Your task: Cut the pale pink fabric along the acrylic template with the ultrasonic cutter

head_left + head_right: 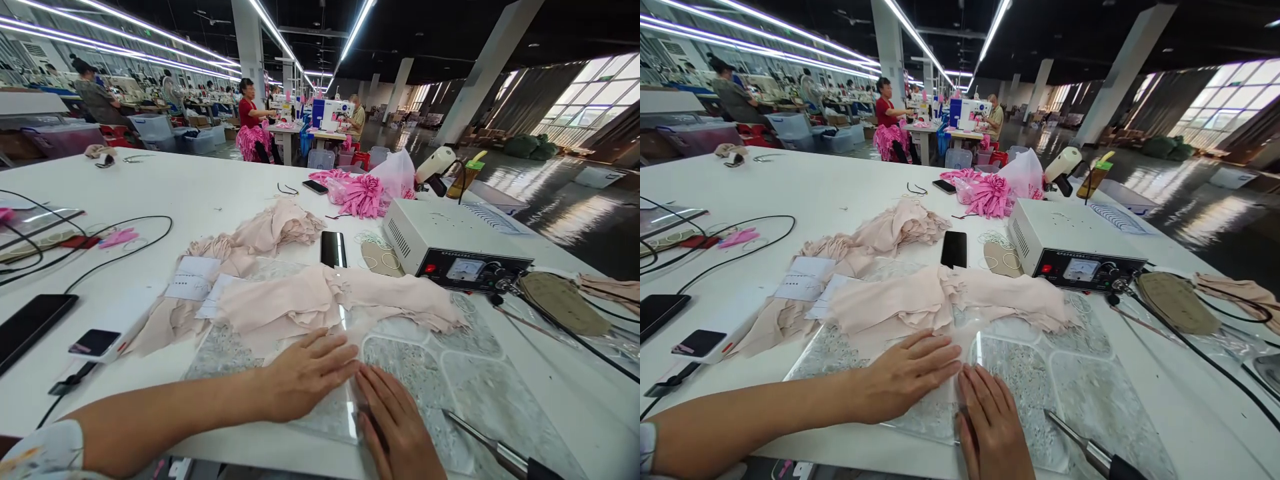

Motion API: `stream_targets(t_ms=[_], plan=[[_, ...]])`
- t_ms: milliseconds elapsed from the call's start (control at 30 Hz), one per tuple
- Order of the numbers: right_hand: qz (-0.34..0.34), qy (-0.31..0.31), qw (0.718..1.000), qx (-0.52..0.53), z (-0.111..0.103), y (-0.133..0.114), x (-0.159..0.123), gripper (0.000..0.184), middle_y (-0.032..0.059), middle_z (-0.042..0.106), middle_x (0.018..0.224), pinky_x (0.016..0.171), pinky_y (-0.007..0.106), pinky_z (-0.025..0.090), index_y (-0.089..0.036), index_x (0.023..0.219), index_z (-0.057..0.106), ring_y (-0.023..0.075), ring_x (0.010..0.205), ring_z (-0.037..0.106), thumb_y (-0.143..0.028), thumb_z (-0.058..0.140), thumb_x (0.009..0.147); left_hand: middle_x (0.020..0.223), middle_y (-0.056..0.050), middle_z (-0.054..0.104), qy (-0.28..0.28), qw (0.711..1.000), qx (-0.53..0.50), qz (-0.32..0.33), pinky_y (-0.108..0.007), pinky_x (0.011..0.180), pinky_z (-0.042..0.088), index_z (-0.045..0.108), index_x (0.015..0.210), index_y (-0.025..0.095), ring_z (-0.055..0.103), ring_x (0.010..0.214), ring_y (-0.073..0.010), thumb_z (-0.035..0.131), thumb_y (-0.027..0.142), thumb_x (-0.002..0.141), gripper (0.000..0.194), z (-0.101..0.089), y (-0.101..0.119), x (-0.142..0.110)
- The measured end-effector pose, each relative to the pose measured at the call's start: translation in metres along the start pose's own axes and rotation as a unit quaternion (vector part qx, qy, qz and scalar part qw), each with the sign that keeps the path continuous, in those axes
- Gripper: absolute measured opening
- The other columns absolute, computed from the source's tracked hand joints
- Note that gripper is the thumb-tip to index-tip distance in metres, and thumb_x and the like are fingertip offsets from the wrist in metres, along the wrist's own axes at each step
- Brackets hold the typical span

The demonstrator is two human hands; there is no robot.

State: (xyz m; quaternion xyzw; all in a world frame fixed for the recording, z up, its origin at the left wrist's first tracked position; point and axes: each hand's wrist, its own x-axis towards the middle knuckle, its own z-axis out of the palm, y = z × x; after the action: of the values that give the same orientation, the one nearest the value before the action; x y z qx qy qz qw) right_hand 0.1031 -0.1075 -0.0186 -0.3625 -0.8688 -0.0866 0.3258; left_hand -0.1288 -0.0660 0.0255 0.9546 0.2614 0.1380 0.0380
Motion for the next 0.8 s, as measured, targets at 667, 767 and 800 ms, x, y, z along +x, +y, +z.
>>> stream_targets(t_ms=[667, 767, 800], plan=[[-0.072, -0.007, 0.994, -0.082, 0.001, 0.008, -0.013, 0.034, 0.0057, 0.067, 0.119, 0.095, 0.040, 0.043, -0.012, 0.118, 0.062, 0.0254, 0.113, 0.058, -0.018, 0.049, 0.087, 0.151, -0.013, 0.033, -0.121, 0.992, -0.014, -0.032, -0.039, 0.117, 0.026, 0.038, 0.142, 0.005, 0.028, 0.141, -0.0254, 0.032, 0.037, 0.103, 0.051, 0.009, -0.012, 0.028], [-0.062, -0.005, 0.995, -0.079, 0.000, 0.008, -0.014, 0.035, 0.0051, 0.066, 0.121, 0.097, 0.039, 0.042, -0.014, 0.119, 0.061, 0.0248, 0.116, 0.056, -0.018, 0.050, 0.086, 0.151, -0.012, 0.034, -0.099, 0.995, -0.011, -0.021, -0.041, 0.116, 0.027, 0.038, 0.142, 0.007, 0.029, 0.141, -0.0267, 0.035, 0.038, 0.102, 0.051, 0.013, -0.011, 0.028], [-0.060, -0.006, 0.995, -0.079, 0.001, 0.008, -0.015, 0.036, 0.0050, 0.066, 0.121, 0.098, 0.039, 0.042, -0.014, 0.120, 0.061, 0.0246, 0.117, 0.055, -0.018, 0.050, 0.086, 0.150, -0.010, 0.035, -0.097, 0.995, -0.014, -0.012, -0.042, 0.116, 0.028, 0.038, 0.143, 0.009, 0.029, 0.141, -0.0270, 0.036, 0.039, 0.102, 0.051, 0.015, -0.011, 0.028]])
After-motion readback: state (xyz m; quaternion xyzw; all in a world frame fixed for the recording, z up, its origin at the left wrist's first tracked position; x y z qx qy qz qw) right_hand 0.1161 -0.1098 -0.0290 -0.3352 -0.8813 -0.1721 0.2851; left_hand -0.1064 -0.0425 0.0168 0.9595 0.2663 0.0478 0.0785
